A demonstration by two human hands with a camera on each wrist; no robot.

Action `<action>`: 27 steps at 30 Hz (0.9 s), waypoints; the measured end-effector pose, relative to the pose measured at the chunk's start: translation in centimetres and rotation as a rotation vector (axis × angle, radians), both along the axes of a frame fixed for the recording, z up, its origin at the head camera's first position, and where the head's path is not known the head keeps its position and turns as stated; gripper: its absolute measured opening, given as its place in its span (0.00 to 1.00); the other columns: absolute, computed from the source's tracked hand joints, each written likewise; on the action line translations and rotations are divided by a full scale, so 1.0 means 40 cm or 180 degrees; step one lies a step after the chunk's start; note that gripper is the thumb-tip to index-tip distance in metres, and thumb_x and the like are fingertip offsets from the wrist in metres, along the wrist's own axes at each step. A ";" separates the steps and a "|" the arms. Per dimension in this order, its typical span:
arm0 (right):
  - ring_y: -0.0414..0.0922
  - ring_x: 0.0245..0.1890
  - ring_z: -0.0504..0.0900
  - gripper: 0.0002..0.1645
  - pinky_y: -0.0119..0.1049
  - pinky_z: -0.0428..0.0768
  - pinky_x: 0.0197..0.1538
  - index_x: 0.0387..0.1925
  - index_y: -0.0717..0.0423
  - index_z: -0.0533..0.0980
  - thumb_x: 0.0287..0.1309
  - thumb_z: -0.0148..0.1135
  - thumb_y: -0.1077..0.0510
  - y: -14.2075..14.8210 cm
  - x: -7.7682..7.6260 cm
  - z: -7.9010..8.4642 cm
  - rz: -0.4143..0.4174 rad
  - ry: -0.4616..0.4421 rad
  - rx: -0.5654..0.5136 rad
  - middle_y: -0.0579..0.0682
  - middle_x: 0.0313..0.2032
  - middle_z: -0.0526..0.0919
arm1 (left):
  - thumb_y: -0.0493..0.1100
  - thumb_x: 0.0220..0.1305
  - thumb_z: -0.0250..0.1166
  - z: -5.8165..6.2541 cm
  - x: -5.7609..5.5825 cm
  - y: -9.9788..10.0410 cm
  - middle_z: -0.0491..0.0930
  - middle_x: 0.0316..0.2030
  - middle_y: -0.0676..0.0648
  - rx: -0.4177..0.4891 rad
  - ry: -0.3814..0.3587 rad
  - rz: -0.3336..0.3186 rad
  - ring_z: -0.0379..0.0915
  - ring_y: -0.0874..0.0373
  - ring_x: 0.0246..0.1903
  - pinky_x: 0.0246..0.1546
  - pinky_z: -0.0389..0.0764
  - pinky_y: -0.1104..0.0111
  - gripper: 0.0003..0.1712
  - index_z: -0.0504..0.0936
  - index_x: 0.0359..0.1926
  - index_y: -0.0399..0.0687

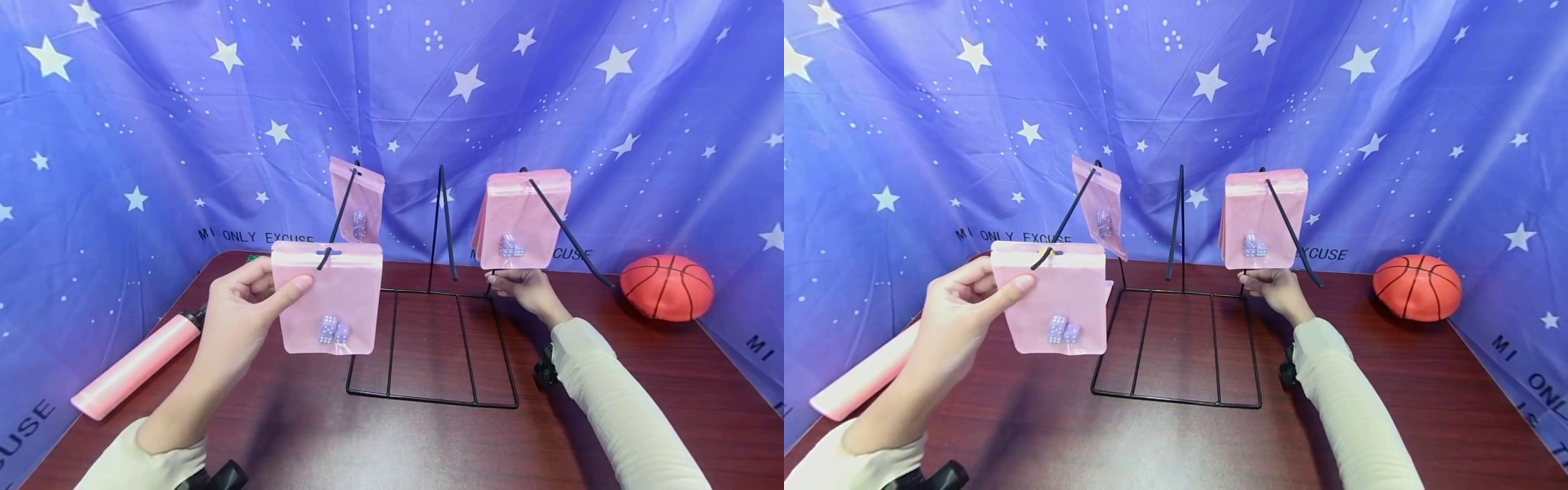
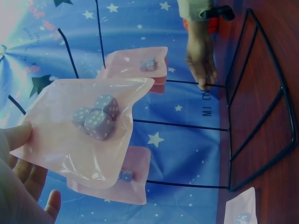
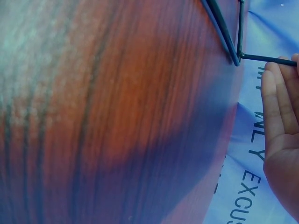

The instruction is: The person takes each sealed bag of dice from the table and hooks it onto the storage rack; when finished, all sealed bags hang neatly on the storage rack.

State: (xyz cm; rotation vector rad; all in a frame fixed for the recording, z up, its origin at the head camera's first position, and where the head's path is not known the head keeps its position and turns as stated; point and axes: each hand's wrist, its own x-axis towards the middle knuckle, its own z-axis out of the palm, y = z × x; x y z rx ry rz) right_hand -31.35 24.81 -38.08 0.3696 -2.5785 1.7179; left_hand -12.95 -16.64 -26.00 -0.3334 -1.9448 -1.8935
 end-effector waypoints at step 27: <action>0.38 0.38 0.88 0.21 0.40 0.85 0.46 0.55 0.79 0.77 0.69 0.63 0.63 0.001 -0.003 -0.002 0.0032 0.0000 -0.0006 0.73 0.52 0.81 | 0.30 0.60 0.72 0.003 -0.103 0.013 0.87 0.25 0.56 -0.0126 0.0083 0.0341 0.79 0.67 0.28 0.31 0.78 0.73 0.07 0.87 0.40 0.36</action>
